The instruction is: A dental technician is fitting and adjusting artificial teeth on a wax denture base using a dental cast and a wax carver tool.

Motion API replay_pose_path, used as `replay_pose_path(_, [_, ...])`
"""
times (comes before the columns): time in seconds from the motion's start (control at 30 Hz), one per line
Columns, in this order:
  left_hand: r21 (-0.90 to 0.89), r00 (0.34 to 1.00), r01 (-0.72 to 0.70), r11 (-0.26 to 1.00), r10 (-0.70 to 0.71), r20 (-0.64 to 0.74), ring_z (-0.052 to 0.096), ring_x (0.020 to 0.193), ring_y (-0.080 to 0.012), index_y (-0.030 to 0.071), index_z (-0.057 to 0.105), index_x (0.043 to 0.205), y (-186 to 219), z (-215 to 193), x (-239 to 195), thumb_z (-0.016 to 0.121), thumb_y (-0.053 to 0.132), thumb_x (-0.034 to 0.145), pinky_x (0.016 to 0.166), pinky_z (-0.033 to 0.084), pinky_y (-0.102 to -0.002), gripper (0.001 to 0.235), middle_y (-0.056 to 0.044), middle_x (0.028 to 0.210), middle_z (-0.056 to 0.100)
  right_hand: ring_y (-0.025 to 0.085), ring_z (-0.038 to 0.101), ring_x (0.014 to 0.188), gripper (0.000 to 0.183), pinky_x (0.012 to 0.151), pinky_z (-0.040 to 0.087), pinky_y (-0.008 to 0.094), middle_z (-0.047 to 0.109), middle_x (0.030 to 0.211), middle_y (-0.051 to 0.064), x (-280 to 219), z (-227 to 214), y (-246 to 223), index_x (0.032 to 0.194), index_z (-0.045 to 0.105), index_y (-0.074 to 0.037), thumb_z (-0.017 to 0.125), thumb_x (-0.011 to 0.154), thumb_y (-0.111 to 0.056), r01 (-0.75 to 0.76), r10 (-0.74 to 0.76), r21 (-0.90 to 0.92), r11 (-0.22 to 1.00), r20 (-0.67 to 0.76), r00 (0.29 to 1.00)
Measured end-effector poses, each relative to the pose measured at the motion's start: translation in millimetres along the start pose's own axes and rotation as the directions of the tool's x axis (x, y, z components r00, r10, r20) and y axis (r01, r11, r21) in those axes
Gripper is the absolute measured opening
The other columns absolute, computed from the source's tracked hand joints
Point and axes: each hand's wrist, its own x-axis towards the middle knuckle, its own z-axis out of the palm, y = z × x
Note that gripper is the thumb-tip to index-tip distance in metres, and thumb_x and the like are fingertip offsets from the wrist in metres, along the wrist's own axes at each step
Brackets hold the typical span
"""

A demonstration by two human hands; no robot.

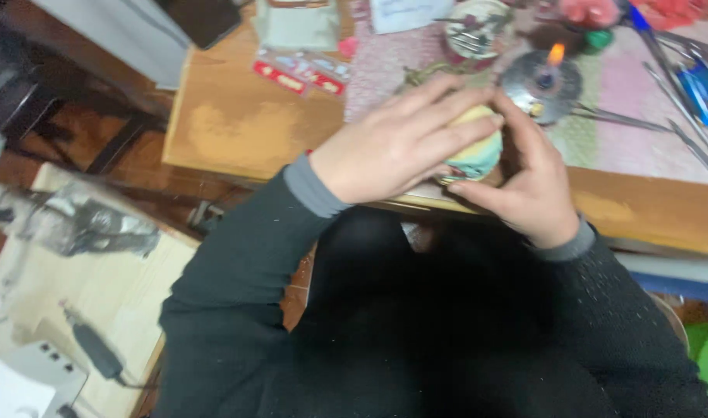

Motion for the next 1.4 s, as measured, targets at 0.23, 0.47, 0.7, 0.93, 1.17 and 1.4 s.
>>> replay_pose_path(0.23, [0.118,0.993,0.067,0.991,-0.055,-0.103,0.052,0.144,-0.0379,0.019,0.05,0.152,5.6,19.5,-21.1,0.065,0.022,0.103,0.12,0.05,-0.047,0.051,-0.009,0.154,0.05,0.022,0.065,0.122,0.114,0.09,0.057,0.034,0.056,0.157,0.018,3.3,10.6,-4.5,0.165,0.022,-0.003,0.088,0.073,-0.012,-0.207,0.179,-0.449,0.869,-0.105,0.978])
replay_pose_path(0.47, [0.165,0.975,0.203,0.965,-0.184,-0.122,0.052,0.146,-0.0376,0.02,0.051,0.151,15.5,38.2,-16.1,0.066,0.026,0.102,0.11,0.052,-0.045,0.052,-0.009,0.155,0.05,0.037,0.062,0.137,0.123,0.105,0.053,0.04,0.05,0.161,0.027,1.1,10.7,2.2,0.17,0.011,-0.002,0.093,0.08,-0.015,-0.024,0.002,-0.715,0.699,-0.031,1.0])
replay_pose_path(0.7, [0.122,0.94,0.294,0.948,-0.263,-0.218,0.053,0.143,-0.0285,0.014,0.053,0.149,-16.0,10.1,-56.2,0.068,0.037,0.086,0.119,0.046,-0.045,0.068,-0.01,0.155,0.051,0.035,0.06,0.134,0.103,0.111,0.051,0.04,0.051,0.15,0.027,-29.6,9.7,20.6,0.163,0.02,-0.002,0.09,0.088,-0.015,0.11,-0.215,-0.687,0.718,-0.069,0.974])
replay_pose_path(0.93, [0.285,0.844,0.507,0.813,-0.536,0.029,0.026,0.151,-0.0388,0.006,0.045,0.152,-55.7,-41.3,-147.7,0.064,0.045,0.1,0.118,0.02,-0.063,0.068,-0.017,0.161,0.038,0.036,0.069,0.11,0.041,0.092,0.057,0.045,0.07,0.115,0.015,-18.5,67.1,-15.9,0.105,0.067,-0.009,0.084,0.073,-0.028,0.491,-0.204,-0.693,0.527,0.458,0.865])
replay_pose_path(1.17, [0.301,0.732,0.649,0.699,-0.682,0.004,0.022,0.153,-0.0383,0.007,0.042,0.155,-44.6,-46.3,-170.4,0.066,0.049,0.096,0.12,0.015,-0.065,0.077,-0.019,0.163,0.034,0.049,0.037,0.147,0.084,0.121,0.035,0.056,0.041,0.154,0.033,67.1,163.5,-26.8,0.145,0.045,0.01,0.076,0.088,-0.043,0.432,-0.23,-0.692,0.579,0.37,0.9])
replay_pose_path(1.4, [0.286,0.681,0.727,0.624,-0.711,-0.177,0.033,0.145,-0.0433,0.006,0.051,0.149,-48.8,-50.0,-174.4,0.073,0.043,0.092,0.117,0.023,-0.064,0.071,-0.021,0.151,0.044,0.055,0.024,0.146,0.102,0.113,0.025,0.068,0.029,0.153,0.042,111.0,177.7,6.0,0.148,0.034,0.017,0.072,0.092,-0.059,0.169,-0.012,-0.859,0.483,0.187,0.982])
